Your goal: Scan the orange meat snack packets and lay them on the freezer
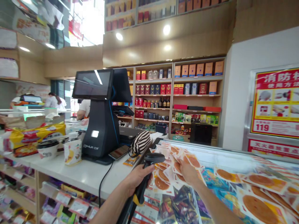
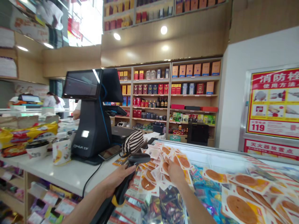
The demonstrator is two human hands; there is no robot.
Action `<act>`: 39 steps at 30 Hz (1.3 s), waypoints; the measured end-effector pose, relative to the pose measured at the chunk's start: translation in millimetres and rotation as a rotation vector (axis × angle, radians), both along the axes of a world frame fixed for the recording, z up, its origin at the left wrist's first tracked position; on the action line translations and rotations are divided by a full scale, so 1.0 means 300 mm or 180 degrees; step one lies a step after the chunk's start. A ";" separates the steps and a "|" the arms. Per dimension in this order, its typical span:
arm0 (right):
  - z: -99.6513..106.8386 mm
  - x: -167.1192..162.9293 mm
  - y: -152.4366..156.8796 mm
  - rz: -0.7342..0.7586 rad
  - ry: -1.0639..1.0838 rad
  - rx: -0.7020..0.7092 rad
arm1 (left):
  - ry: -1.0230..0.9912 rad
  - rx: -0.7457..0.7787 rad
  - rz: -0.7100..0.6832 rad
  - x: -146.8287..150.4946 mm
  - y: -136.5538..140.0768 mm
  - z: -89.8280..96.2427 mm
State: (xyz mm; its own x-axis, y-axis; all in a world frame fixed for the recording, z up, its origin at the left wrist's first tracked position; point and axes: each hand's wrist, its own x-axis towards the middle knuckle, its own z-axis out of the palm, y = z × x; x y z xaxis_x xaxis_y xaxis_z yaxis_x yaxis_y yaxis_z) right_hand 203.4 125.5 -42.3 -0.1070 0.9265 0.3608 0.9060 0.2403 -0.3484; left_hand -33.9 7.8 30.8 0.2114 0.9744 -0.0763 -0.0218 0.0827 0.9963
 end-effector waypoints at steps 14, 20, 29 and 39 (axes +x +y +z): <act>0.001 0.203 -0.083 0.0240 0.3675 0.0013 | -0.0352 0.0055 -0.0885 0.112 -0.027 0.041; 0.010 0.213 -0.111 0.0376 0.4583 -0.0116 | -0.0231 0.0098 -0.0874 0.118 -0.026 0.054; 0.022 0.234 -0.134 0.0361 0.4296 0.0137 | -0.0160 0.0166 -0.0996 0.129 -0.026 0.047; 0.019 0.440 -0.104 -0.0863 0.2360 0.1143 | -0.0072 0.0079 -0.0754 0.128 -0.004 0.043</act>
State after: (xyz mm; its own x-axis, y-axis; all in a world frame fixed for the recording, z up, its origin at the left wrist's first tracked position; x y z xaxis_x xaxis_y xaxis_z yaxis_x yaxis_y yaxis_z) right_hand 335.2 94.2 -36.5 0.4795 0.7027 0.5256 0.5171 0.2577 -0.8162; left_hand 4.4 6.5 43.8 0.4358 0.8989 -0.0456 -0.0270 0.0637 0.9976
